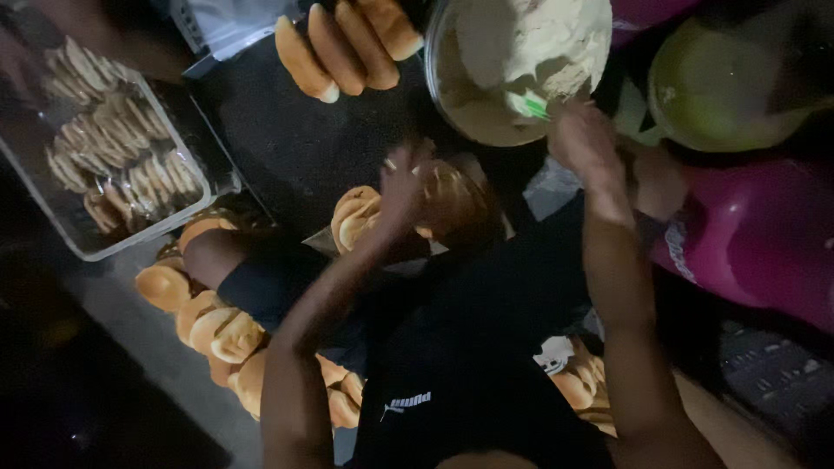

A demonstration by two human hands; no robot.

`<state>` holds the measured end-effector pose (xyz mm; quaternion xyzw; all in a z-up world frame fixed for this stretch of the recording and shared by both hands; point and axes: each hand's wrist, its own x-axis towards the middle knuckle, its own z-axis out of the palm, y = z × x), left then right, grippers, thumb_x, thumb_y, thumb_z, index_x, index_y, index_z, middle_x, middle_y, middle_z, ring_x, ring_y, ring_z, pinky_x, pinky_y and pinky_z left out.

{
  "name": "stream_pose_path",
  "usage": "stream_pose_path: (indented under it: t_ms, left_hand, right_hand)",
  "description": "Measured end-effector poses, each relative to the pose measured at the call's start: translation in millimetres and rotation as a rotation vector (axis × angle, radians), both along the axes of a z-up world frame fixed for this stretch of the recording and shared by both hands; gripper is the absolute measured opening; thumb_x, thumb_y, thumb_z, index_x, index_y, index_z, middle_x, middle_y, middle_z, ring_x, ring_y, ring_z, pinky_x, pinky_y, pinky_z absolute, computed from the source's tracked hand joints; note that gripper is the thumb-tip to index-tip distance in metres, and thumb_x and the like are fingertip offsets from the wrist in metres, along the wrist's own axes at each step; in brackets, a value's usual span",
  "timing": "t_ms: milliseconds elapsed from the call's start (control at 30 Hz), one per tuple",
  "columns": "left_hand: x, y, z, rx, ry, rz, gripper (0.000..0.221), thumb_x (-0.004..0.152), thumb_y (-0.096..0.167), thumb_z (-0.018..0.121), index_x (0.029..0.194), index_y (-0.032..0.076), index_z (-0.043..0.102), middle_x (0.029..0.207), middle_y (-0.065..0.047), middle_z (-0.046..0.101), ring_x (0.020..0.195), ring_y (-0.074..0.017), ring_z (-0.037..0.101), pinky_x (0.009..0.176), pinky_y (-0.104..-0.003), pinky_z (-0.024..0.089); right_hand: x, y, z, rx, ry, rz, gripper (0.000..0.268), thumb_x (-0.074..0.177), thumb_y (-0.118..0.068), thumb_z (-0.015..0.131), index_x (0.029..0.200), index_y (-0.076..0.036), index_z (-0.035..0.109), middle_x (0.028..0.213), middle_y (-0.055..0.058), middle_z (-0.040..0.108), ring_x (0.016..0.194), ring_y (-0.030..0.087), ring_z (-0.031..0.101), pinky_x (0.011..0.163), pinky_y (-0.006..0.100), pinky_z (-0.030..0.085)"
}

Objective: The person uses a spatula to spread a white substance onto the inside of bread buns, handling the buns one by one from a large pile and placing them on their lap.

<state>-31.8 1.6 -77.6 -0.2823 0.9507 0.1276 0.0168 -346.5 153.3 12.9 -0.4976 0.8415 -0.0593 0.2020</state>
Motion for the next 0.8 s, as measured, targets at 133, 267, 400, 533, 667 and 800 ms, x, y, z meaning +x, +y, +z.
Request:
stream_pose_path:
  t_ms: [133,267,400,533,667,800]
  left_hand:
    - [3.1,75.0,31.4,0.275,-0.335,-0.073,0.120,0.067,0.055,0.078,0.163,0.015,0.018,0.166,-0.030,0.013,0.148,-0.0523,0.012,0.110,-0.073,0.020]
    - [2.1,85.0,28.4,0.147,0.123,0.010,0.103,0.087,0.055,0.071,0.163,0.009,0.018,0.166,-0.030,0.009,0.154,-0.0512,0.009,0.113,-0.080,0.021]
    - [1.1,65.4,47.2,0.384,0.066,-0.056,0.094,0.081,0.042,0.080,0.156,0.011,0.033,0.156,-0.027,0.036,0.141,-0.0437,0.036,0.110,-0.070,0.028]
    - [-2.1,29.2,67.0,1.392,0.250,0.767,0.073,0.083,0.034,0.077,0.143,0.005,0.047,0.127,-0.026,0.067,0.114,-0.0372,0.070,0.100,-0.062,0.059]
    - [8.9,-1.0,70.7,1.808,0.630,0.817,0.068,0.100,0.041,0.072,0.146,-0.003,0.048,0.126,-0.032,0.059,0.110,-0.0438,0.060,0.101,-0.067,0.046]
    - [8.2,-6.7,78.1,2.223,0.820,0.955,0.073,0.088,0.067,0.050,0.135,0.013,0.056,0.126,-0.018,0.065,0.115,-0.0329,0.064,0.099,-0.052,0.052]
  right_hand:
    - [6.3,-2.1,-43.2,0.213,-0.159,-0.182,0.027,0.105,-0.004,0.054,0.092,0.009,0.073,0.094,0.027,0.072,0.089,0.040,0.071,0.083,0.050,0.056]
    - [14.7,-24.1,-72.6,0.496,-0.015,0.068,0.016,0.087,-0.011,0.072,0.080,0.003,0.076,0.087,0.023,0.073,0.080,0.035,0.072,0.074,0.047,0.059]
    - [9.4,-28.1,-72.5,0.275,-0.023,0.136,0.043,0.103,-0.036,0.068,0.084,0.001,0.077,0.084,0.022,0.076,0.074,0.034,0.072,0.071,0.046,0.058]
    - [7.4,-13.5,-58.1,-0.388,-0.054,0.289,0.031,0.097,-0.038,0.073,0.099,-0.009,0.082,0.105,0.012,0.081,0.080,0.020,0.074,0.086,0.055,0.051]
    - [19.7,-21.5,-44.7,-0.493,-0.461,0.330,0.042,0.110,-0.042,0.064,0.129,-0.005,0.073,0.112,0.013,0.075,0.093,0.019,0.071,0.081,0.034,0.059]
    - [46.8,-38.8,-29.4,-0.580,-0.323,0.492,0.035,0.108,-0.037,0.071,0.133,-0.013,0.067,0.113,0.013,0.070,0.093,0.025,0.068,0.076,0.037,0.058]
